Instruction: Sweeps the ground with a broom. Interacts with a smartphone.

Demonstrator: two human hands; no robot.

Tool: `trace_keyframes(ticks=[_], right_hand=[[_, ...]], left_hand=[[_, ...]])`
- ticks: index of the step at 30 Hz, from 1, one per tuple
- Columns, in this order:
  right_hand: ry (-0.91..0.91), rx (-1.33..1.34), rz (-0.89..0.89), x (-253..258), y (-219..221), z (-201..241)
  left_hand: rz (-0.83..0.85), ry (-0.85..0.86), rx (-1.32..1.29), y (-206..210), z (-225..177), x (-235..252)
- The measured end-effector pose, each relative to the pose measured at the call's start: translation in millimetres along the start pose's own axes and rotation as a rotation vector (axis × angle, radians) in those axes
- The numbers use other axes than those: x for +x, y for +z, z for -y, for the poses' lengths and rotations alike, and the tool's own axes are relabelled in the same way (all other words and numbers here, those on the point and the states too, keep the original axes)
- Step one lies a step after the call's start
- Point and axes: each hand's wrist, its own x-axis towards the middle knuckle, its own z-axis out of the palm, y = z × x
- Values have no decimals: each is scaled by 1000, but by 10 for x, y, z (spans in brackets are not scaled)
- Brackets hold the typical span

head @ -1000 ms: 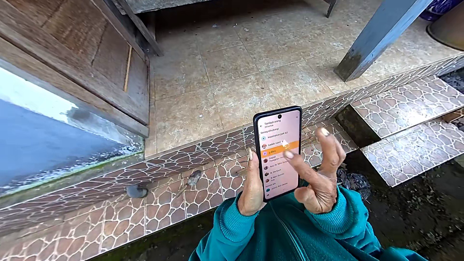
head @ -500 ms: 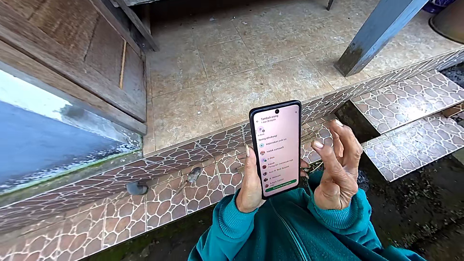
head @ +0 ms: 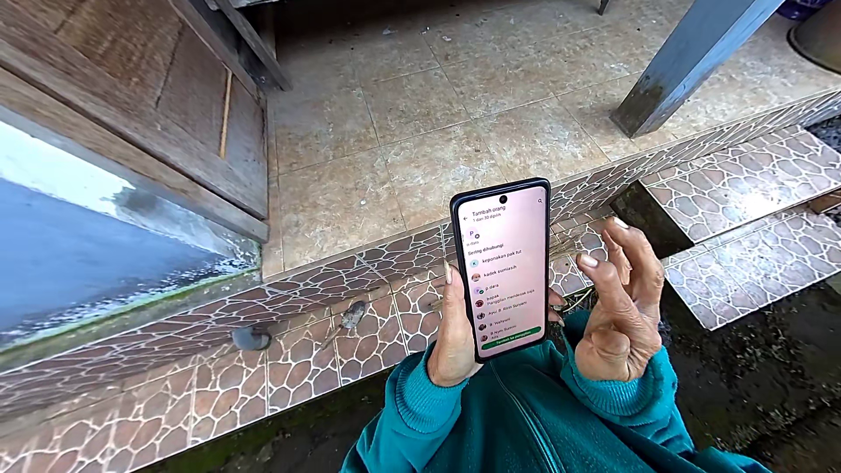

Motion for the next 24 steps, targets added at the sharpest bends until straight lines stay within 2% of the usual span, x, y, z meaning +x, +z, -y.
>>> trace_keyframes(ticks=[15, 20, 24], right_hand=[[-17, 50, 24, -31, -30, -4], [-21, 62, 57, -64, -44, 20], [-81, -4, 166, -167, -11, 65]], left_hand=[[37, 44, 17, -48, -103, 45], [-34, 82, 56, -41, -215, 65], [-70, 106, 89, -48, -286, 108]])
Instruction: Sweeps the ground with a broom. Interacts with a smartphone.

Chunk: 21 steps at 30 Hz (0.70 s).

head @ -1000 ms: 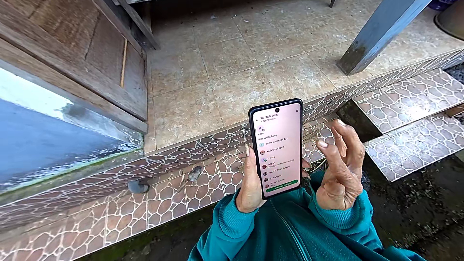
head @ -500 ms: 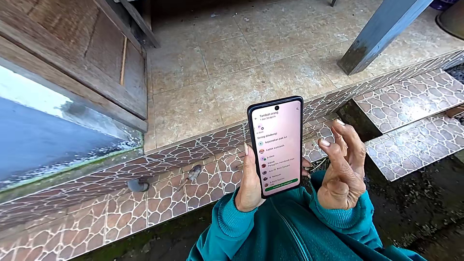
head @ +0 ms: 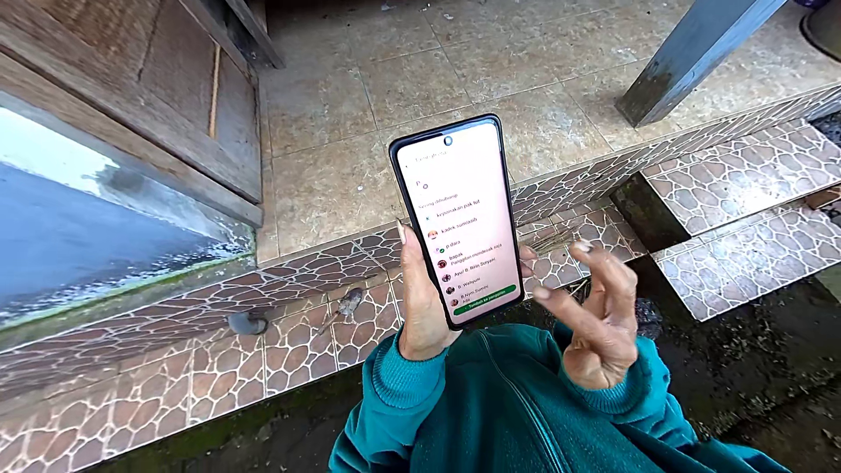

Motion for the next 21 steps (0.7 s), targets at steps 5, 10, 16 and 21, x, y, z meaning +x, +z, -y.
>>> trace_keyframes(ticks=[5, 10, 16, 21], right_hand=[[-85, -87, 49, -46, 98, 12], [-96, -118, 47, -19, 146, -2], [-65, -107, 27, -10, 101, 4], [-32, -100, -9, -40, 7, -29]], left_hand=[[-2, 21, -20, 17, -44, 36], [3, 38, -12, 42, -55, 51], [10, 27, -26, 8, -56, 49], [8, 5, -46, -23, -54, 49]])
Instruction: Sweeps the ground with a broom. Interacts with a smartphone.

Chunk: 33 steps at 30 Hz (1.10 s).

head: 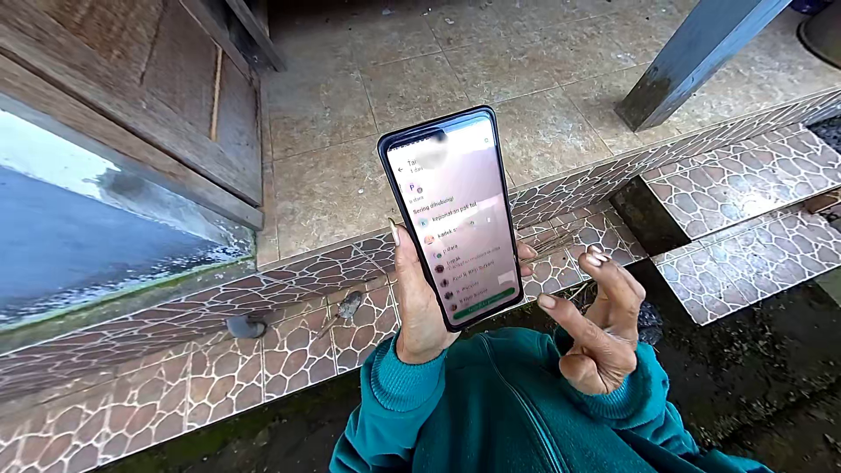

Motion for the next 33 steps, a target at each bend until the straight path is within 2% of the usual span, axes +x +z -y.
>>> trace_keyframes(ticks=[9, 33], right_hand=[[70, 11, -50, -42, -21, -71], [95, 44, -41, -51, 15, -133]], left_hand=[[6, 10, 41, 2, 16, 50], [30, -24, 25, -4, 55, 52]])
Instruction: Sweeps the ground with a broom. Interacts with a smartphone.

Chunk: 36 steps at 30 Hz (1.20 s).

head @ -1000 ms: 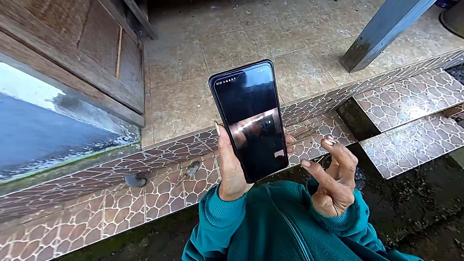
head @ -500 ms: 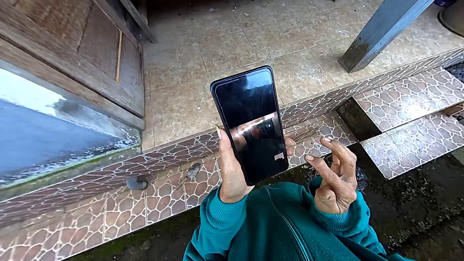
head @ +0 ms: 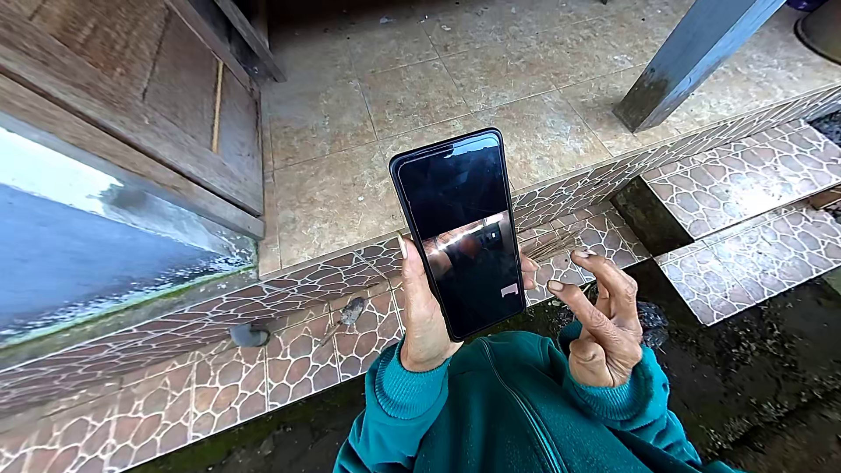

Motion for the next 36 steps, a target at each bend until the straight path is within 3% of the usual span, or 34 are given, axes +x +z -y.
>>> trace_keyframes(ticks=[36], right_hand=[[10, 11, 6, 19, 29, -17]], left_hand=[[7, 5, -28, -1, 3, -40]])
